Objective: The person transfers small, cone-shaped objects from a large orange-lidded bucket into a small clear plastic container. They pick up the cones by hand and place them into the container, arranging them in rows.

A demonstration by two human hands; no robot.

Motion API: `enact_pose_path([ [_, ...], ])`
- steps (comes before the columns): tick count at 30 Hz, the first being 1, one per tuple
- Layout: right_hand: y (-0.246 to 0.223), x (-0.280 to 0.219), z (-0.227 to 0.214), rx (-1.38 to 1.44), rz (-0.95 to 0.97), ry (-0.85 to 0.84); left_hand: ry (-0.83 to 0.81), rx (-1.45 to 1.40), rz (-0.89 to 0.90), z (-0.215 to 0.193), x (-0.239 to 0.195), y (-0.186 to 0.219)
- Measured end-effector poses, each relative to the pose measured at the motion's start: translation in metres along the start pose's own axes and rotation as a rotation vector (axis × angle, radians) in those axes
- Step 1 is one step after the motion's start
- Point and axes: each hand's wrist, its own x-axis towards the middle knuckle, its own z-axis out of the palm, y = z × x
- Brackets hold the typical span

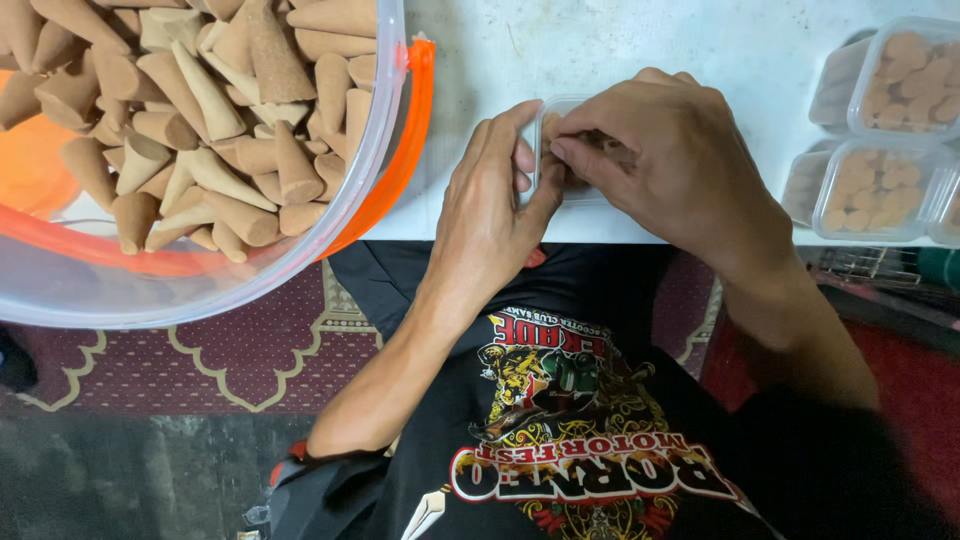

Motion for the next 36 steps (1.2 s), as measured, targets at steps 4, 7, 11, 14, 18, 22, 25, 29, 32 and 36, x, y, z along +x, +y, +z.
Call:
enact_pose_path([
  [4, -0.003, 0.001, 0.0, -0.018, 0.022, -0.045, 0.0, 0.001, 0.009, -0.001, 0.0, 0.0],
  [7, 0.001, -0.004, 0.006, -0.041, 0.036, -0.041, -0.002, -0.001, 0.034, -0.001, -0.001, -0.001],
  [11, 0.007, -0.004, 0.012, -0.058, -0.014, 0.011, 0.002, -0.007, 0.036, 0.0, 0.002, -0.002],
  [14, 0.005, -0.006, 0.012, -0.06, -0.015, 0.016, -0.001, -0.012, 0.028, 0.001, 0.0, -0.003],
  [18, 0.003, -0.009, 0.011, -0.067, -0.037, 0.034, -0.004, -0.021, 0.005, 0.0, -0.001, -0.001],
  [22, 0.003, -0.008, 0.009, -0.051, -0.079, 0.043, 0.005, -0.018, 0.031, 0.002, 0.0, -0.006],
  [25, 0.003, -0.008, 0.004, -0.069, -0.057, 0.026, 0.001, -0.021, 0.022, 0.001, 0.001, -0.005],
  [29, 0.002, -0.011, 0.002, -0.047, -0.049, 0.061, 0.021, -0.002, 0.023, 0.001, 0.003, -0.005],
  [32, 0.0, -0.013, 0.005, -0.078, -0.017, 0.047, 0.014, 0.007, 0.002, 0.003, 0.001, -0.005],
  [36, 0.003, -0.013, 0.011, -0.136, -0.001, 0.034, 0.052, 0.041, 0.021, -0.003, -0.002, 0.001],
])
